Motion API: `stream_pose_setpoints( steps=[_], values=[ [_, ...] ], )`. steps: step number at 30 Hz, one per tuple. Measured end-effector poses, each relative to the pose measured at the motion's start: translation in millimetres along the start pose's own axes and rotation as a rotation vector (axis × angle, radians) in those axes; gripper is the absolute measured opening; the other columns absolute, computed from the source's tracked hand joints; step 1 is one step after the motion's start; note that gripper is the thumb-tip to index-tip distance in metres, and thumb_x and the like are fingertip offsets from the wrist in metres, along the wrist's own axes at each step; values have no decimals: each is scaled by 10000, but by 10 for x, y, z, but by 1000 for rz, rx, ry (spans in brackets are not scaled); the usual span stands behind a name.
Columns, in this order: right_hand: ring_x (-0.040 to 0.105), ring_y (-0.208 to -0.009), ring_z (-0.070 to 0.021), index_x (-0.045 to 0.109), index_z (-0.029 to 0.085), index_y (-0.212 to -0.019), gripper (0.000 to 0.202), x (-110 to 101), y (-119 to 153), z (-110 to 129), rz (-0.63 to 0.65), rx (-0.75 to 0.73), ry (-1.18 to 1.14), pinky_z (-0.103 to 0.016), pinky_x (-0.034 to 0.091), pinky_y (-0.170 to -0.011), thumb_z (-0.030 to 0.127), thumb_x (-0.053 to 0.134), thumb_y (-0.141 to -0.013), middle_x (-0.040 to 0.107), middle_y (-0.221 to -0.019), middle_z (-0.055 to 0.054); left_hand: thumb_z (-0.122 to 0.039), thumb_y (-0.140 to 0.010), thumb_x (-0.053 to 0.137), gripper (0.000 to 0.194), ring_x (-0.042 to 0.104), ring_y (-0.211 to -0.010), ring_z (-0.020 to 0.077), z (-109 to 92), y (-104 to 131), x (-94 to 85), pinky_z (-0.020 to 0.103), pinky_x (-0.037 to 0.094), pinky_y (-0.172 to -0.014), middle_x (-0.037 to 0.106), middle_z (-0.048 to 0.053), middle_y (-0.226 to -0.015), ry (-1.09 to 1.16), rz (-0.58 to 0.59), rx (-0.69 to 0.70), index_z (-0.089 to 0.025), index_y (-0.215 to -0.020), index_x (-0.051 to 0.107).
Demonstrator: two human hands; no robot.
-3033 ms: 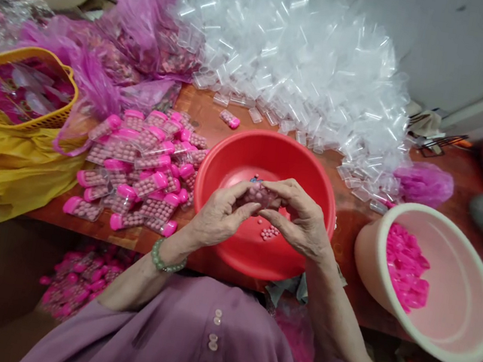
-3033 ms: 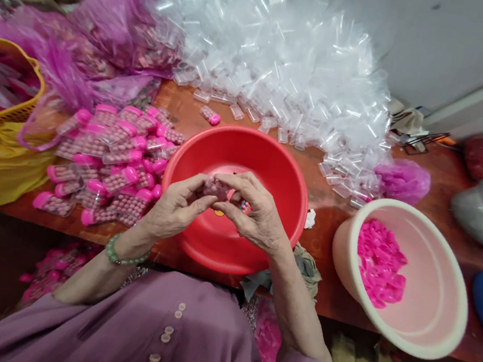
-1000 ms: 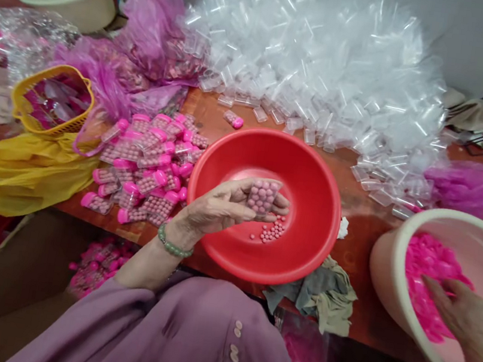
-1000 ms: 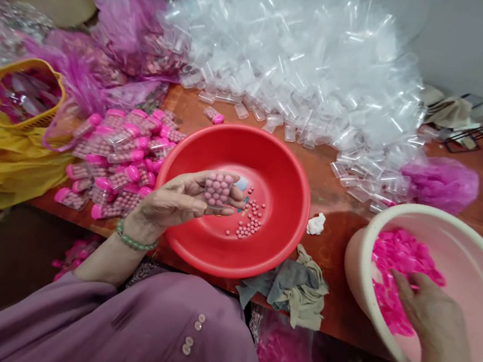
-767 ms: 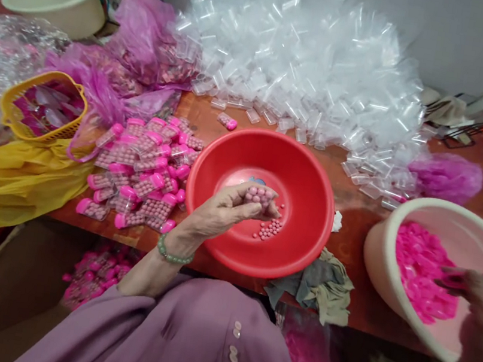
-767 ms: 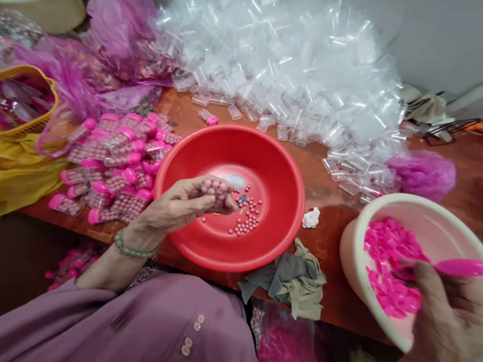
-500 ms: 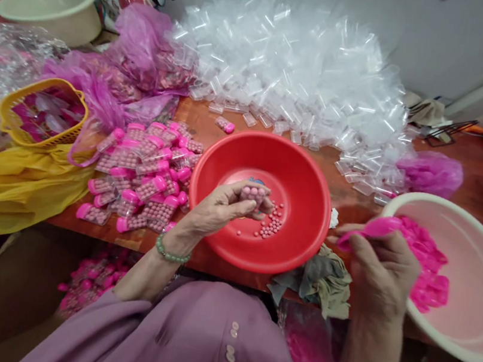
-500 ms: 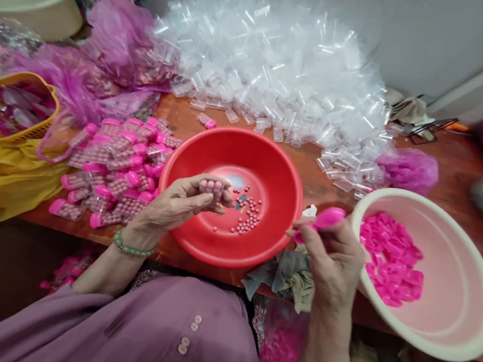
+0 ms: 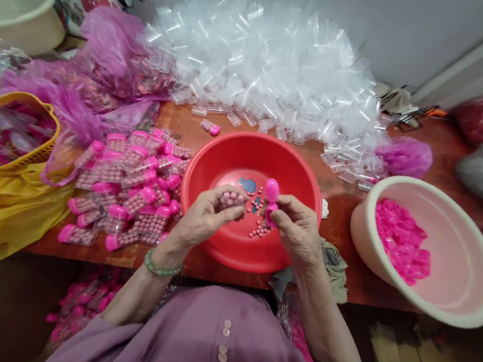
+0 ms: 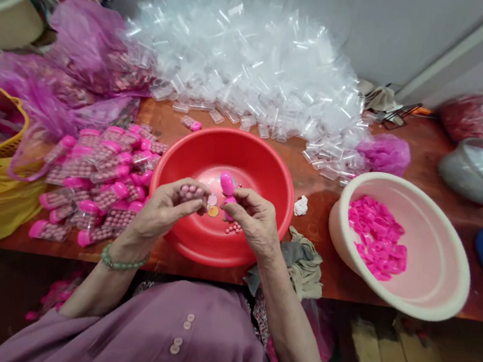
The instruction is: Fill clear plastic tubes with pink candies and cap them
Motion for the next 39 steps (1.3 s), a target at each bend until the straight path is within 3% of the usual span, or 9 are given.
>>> stream_pose_setpoints(
  steps=[7,14,17,20,24,28,34,37,39],
  values=[
    [582,-590,-89,730,183,-939,273,168,-1,-1,135,47,126,-220,512,-556,443,688,-868,682,-744,-8,-341,-731,830,285,616,-694,103,-11,-39,-68,213,525,-684,670,16,-798,11,-101,14,-165,-923,715],
    [642,-938,-159,729,226,-1111,217,406,106,230,284,-307,569,-326,545,-866,297,636,-928,684,-1014,-63,-310,-646,881,316,597,-624,83,78,-109,-141,186,520,-608,639,-15,-725,53,-190,27,-159,-839,680],
    [635,-897,-149,723,230,-1096,202,415,154,187,355,-304,607,-306,550,-827,304,660,-919,661,-980,-54,-290,-651,877,308,603,-621,78,128,-118,-126,186,520,-618,630,-21,-722,40,-156,-12,-159,-849,681],
    [617,-789,-133,670,240,-1126,364,279,136,74,291,-189,568,-268,560,-705,374,787,-809,653,-959,-36,-284,-645,877,334,622,-663,96,140,-118,-112,209,534,-655,642,-16,-749,15,-128,-42,-160,-882,677],
    [617,-750,-113,481,335,-1400,750,174,146,50,221,-167,531,-302,609,-701,367,844,-744,572,-1295,-91,-286,-647,879,414,643,-728,123,151,-134,-91,237,530,-708,660,2,-782,-5,-71,-59,-152,-968,654],
    [647,-803,-115,505,393,-1407,649,284,213,109,342,-233,624,-336,630,-752,303,776,-824,465,-1443,-107,-256,-638,885,496,650,-739,122,221,-155,-50,231,527,-703,674,6,-823,22,-6,-94,-155,-1053,632],
    [675,-833,-135,671,240,-984,273,205,187,126,180,-235,555,-252,604,-672,322,821,-771,650,-1112,-61,-177,-645,869,504,665,-724,106,312,-150,63,218,537,-715,708,9,-811,164,88,-137,-144,-1068,597],
    [673,-738,-127,658,238,-945,266,211,171,-2,148,-148,424,-234,582,-627,302,831,-753,698,-870,-9,-233,-674,872,424,667,-753,106,340,-143,30,214,544,-727,704,20,-836,217,61,-137,-130,-1016,644],
    [677,-701,-124,661,247,-996,289,235,162,-79,146,-88,307,-243,587,-622,282,822,-758,721,-866,-2,-320,-713,860,402,669,-751,113,362,-141,21,218,550,-716,705,31,-828,282,70,-146,-130,-1016,675]
  ],
)
Point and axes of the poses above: each hand's wrist, its own y-axis away from the middle knuckle, its own x-axis out of the palm, z = x × y, the point moved 9 cm from there along -y, towards the middle knuckle
